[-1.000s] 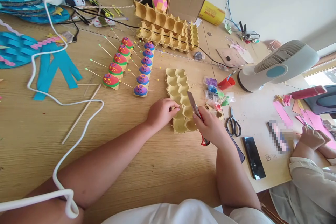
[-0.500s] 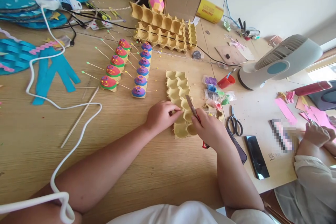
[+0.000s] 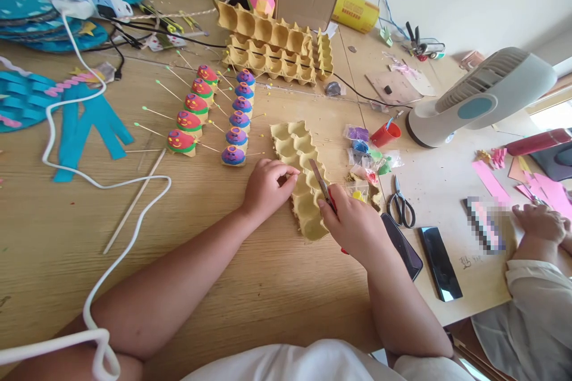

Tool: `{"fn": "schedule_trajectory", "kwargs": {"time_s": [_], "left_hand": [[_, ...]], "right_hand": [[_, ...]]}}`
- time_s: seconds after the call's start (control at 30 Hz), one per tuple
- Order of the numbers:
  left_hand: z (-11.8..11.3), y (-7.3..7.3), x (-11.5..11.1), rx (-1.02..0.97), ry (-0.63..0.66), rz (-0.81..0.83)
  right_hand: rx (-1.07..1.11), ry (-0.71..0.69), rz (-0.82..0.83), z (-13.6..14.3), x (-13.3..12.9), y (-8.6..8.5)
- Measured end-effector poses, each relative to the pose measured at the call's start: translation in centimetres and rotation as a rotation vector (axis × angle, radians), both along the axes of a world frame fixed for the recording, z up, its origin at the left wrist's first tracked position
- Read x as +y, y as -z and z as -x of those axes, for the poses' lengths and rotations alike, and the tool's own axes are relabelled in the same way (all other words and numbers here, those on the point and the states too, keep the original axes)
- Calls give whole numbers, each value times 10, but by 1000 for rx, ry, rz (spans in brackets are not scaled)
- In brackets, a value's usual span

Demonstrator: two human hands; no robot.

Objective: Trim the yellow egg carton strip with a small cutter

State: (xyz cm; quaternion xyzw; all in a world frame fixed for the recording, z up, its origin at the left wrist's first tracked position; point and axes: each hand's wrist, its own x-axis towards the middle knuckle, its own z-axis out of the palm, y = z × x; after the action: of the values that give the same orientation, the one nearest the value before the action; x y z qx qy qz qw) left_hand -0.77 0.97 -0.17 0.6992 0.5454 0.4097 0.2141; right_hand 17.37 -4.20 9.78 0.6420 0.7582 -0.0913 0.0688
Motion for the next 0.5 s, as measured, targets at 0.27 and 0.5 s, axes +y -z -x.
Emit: {"fn": "schedule_trajectory", "kwargs": {"time_s": [0.27,0.5], "left_hand": [[0,2,0,-25,43,13],[0,0,-2,43,51,-12]], "right_hand": [[-67,-55,-45,3,-7,6],[-165,-106,-70,6,-13,10]]}}
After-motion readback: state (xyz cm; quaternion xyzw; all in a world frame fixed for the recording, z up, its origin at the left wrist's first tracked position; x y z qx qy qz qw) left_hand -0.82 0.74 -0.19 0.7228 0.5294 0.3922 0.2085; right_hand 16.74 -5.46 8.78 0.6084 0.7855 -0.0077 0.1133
